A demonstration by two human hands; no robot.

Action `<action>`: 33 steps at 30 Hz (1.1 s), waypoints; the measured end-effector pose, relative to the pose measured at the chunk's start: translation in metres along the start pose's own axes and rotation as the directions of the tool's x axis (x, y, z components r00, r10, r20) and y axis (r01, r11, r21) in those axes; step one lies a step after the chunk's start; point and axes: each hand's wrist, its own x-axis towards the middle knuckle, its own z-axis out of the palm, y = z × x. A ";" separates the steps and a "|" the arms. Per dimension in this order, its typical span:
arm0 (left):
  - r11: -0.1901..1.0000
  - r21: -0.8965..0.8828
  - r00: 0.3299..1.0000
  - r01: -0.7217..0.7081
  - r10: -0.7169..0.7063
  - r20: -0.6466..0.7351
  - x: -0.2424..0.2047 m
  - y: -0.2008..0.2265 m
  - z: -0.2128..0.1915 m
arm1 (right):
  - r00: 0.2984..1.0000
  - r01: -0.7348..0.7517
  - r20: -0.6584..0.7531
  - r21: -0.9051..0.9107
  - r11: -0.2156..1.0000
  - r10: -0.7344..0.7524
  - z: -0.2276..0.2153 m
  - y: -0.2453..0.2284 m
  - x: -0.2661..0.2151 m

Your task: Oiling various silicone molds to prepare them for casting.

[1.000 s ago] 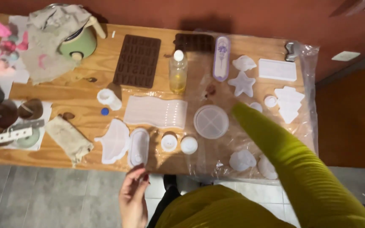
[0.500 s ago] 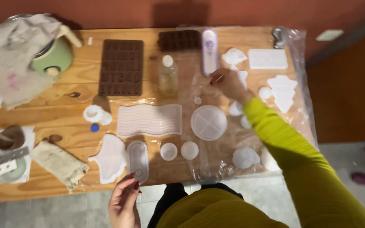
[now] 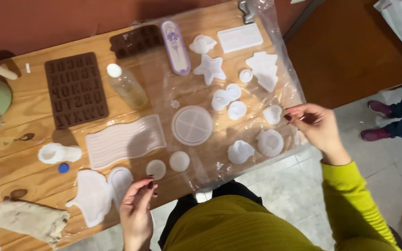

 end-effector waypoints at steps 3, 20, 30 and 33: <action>0.999 0.045 0.998 0.018 -0.016 -0.053 -0.004 -0.010 0.025 | 0.999 0.024 0.049 -0.106 0.994 -0.019 0.003 0.049 0.011; 0.964 0.253 0.955 -0.085 0.151 -0.255 -0.072 -0.049 0.155 | 0.591 0.758 0.572 -0.154 0.634 -0.568 0.137 0.007 0.104; 0.441 0.720 0.683 -0.535 0.728 0.061 -0.092 0.021 0.173 | 0.091 0.947 0.704 0.159 0.280 -0.705 0.150 -0.152 -0.008; 0.419 0.769 0.678 -0.483 0.734 0.026 -0.102 0.031 0.167 | 0.049 0.956 0.770 0.149 0.253 -0.637 0.153 -0.170 -0.019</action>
